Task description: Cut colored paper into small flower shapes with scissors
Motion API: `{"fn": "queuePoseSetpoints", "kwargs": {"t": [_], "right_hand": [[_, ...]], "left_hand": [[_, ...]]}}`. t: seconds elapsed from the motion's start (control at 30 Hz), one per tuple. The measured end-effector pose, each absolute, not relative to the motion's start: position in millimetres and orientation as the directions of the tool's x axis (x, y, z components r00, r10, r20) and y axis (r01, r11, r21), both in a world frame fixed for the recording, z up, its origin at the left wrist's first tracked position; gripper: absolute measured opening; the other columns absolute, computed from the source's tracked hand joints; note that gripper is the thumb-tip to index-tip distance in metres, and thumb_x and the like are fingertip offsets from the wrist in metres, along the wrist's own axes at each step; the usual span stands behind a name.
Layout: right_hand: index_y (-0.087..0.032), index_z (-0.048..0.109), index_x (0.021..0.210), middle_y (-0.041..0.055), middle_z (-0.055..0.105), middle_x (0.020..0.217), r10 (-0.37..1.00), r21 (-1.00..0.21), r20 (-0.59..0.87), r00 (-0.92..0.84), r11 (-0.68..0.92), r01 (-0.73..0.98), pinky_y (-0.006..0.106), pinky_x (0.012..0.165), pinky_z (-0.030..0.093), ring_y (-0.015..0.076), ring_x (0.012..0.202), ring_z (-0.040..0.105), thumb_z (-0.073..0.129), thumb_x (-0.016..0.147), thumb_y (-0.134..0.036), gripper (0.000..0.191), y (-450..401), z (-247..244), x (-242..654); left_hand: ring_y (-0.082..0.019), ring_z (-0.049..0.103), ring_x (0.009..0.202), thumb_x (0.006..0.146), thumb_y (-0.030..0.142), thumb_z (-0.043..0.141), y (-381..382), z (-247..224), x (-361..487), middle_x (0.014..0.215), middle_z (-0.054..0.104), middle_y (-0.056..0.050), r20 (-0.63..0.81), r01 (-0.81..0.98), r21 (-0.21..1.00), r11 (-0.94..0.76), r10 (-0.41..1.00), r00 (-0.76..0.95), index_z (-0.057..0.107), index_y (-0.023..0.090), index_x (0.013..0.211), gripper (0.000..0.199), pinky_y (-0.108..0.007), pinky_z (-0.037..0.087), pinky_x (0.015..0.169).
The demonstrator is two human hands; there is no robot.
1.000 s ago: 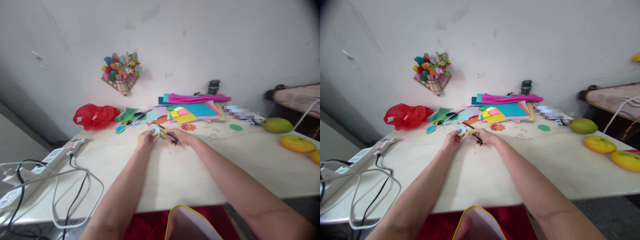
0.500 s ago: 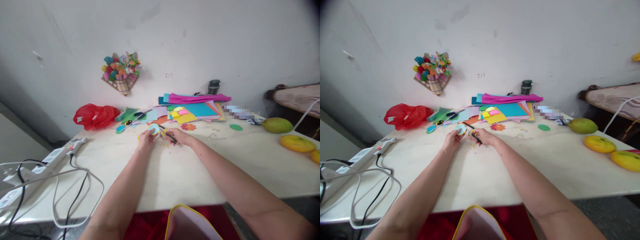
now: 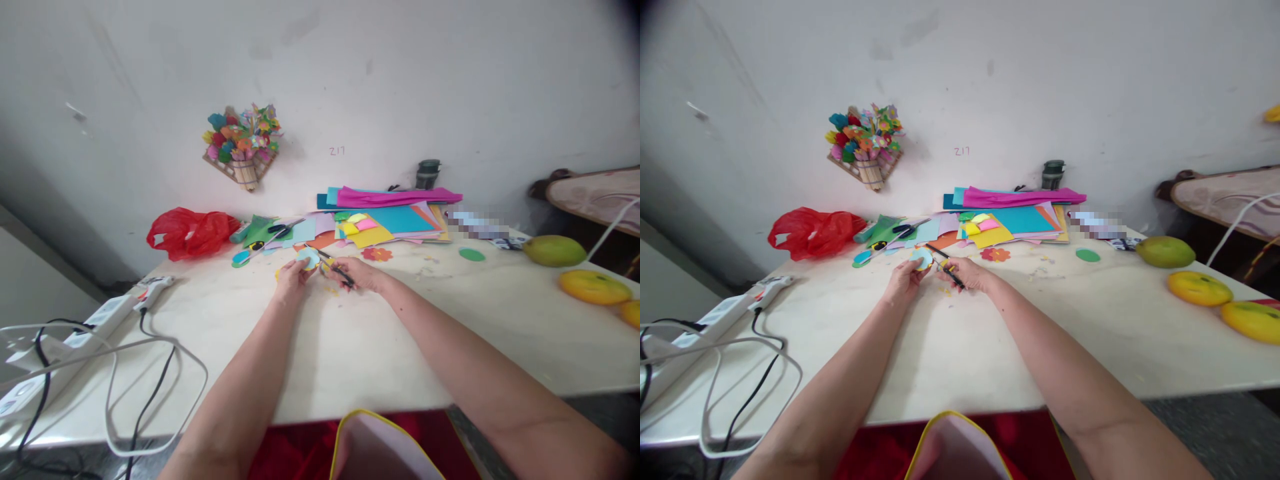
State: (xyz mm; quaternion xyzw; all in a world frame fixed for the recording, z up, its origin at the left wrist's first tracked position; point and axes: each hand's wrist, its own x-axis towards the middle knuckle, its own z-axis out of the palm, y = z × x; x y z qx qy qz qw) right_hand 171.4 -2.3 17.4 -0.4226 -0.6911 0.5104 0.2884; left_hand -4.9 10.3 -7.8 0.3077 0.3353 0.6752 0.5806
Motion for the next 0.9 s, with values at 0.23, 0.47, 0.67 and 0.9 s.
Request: {"fn": "queuePoseSetpoints", "kwargs": {"t": [0.23, 0.47, 0.67, 0.9], "right_hand": [[-0.015, 0.054, 0.076, -0.0064, 0.047, 0.045, 0.893, -0.964, -0.024, -0.449, 0.099, 0.249, 0.016, 0.031, 0.03, 0.0061, 0.034, 0.042, 0.064, 0.076, -0.026, 0.015, -6.1, 22.4, 168.9], [-0.015, 0.055, 0.075, -0.0069, 0.048, 0.044, 0.903, -0.977, -0.016, -0.43, 0.077, 0.199, 0.017, 0.03, 0.031, 0.0062, 0.032, 0.04, 0.071, 0.068, -0.025, 0.02, -4.5, 20.1, 167.5], [-0.016, 0.055, 0.079, -0.0043, 0.054, 0.05, 0.904, -0.964, -0.007, -0.427, 0.107, 0.242, 0.015, 0.029, 0.024, 0.0061, 0.035, 0.046, 0.068, 0.072, -0.034, 0.023, 2.8, 11.5, 172.0], [-0.016, 0.053, 0.082, 0.0006, 0.061, 0.059, 0.92, -0.977, 0.064, -0.386, 0.138, 0.166, 0.017, 0.032, 0.027, 0.009, 0.04, 0.052, 0.062, 0.078, -0.04, 0.027, 5.5, 8.4, 176.0]], "left_hand": [[-0.017, 0.066, 0.072, 0.059, 0.008, 0.072, 10.5, -8.5, -4.7, 0.075, 0.068, -0.006, 0.033, -0.568, 0.816, -0.103, 0.991, -0.132, 0.064, 0.011, 0.068, 0.012, -0.033, 0.056, 0.077], [-0.017, 0.066, 0.073, 0.06, 0.008, 0.072, 11.1, -9.9, -4.9, 0.075, 0.068, -0.005, 0.032, -0.573, 0.813, -0.107, 0.99, -0.138, 0.064, 0.011, 0.068, 0.012, -0.032, 0.056, 0.075], [-0.018, 0.067, 0.076, 0.062, 0.008, 0.07, 11.8, -8.6, -4.8, 0.08, 0.069, -0.008, 0.033, -0.562, 0.819, -0.112, 0.988, -0.15, 0.065, 0.01, 0.071, 0.011, -0.03, 0.056, 0.074], [-0.017, 0.067, 0.076, 0.061, 0.01, 0.071, 14.2, -9.2, -7.3, 0.081, 0.07, -0.008, 0.044, -0.554, 0.824, -0.124, 0.987, -0.156, 0.066, 0.009, 0.073, 0.013, -0.029, 0.056, 0.073]]}}
